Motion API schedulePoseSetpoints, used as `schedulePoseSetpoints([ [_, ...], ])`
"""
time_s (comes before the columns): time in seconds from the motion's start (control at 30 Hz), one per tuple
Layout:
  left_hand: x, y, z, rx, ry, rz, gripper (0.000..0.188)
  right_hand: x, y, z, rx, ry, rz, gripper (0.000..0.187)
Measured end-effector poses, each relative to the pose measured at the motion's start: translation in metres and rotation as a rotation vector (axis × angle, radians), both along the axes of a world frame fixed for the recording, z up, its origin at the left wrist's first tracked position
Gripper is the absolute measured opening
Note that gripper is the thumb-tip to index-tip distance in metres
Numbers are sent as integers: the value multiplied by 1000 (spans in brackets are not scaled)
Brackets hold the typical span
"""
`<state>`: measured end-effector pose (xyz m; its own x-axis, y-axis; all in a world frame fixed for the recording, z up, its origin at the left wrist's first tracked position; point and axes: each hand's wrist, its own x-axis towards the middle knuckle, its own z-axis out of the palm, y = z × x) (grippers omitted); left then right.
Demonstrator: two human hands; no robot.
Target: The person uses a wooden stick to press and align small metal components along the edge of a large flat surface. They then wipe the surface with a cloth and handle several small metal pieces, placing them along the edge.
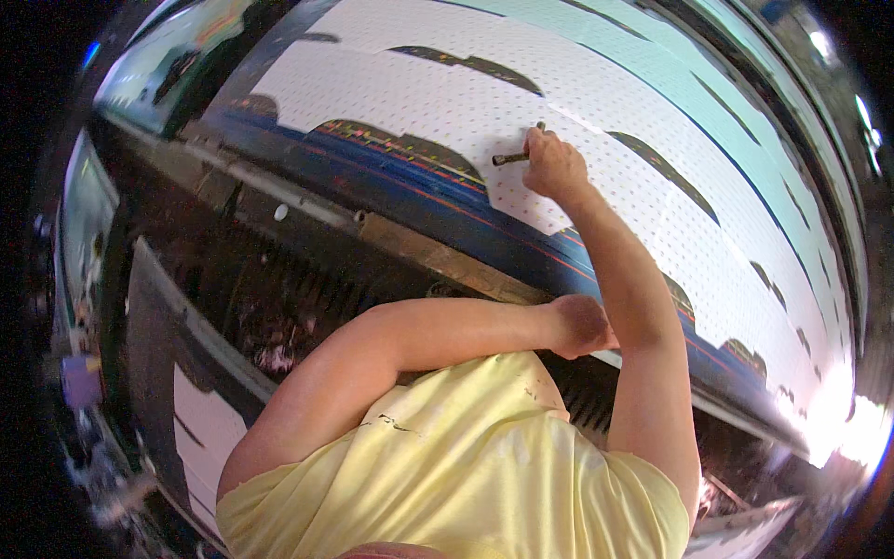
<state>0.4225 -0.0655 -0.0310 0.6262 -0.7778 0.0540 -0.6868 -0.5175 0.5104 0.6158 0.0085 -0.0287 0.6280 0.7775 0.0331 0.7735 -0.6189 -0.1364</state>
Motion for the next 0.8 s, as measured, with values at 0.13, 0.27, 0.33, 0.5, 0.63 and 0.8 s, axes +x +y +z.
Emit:
schedulePoseSetpoints([
  [0.13,2,7,13,46,51,-33,61,-30,-65,48,105,15,-214,18],
  [0.27,8,4,0,31,30,-62,51,-76,-145,81,394,-9,-440,29],
  [0.33,7,12,26,47,95,-64,41,-106,-191,84,501,-38,-514,34],
  [0.5,10,7,29,126,64,-65,47,-219,-250,64,706,-290,-682,28],
  [0.63,9,9,21,72,13,-48,39,-300,-246,36,604,-394,-848,26],
  [0.8,13,5,13,59,-21,-37,30,-341,-225,12,444,-388,-914,29],
])
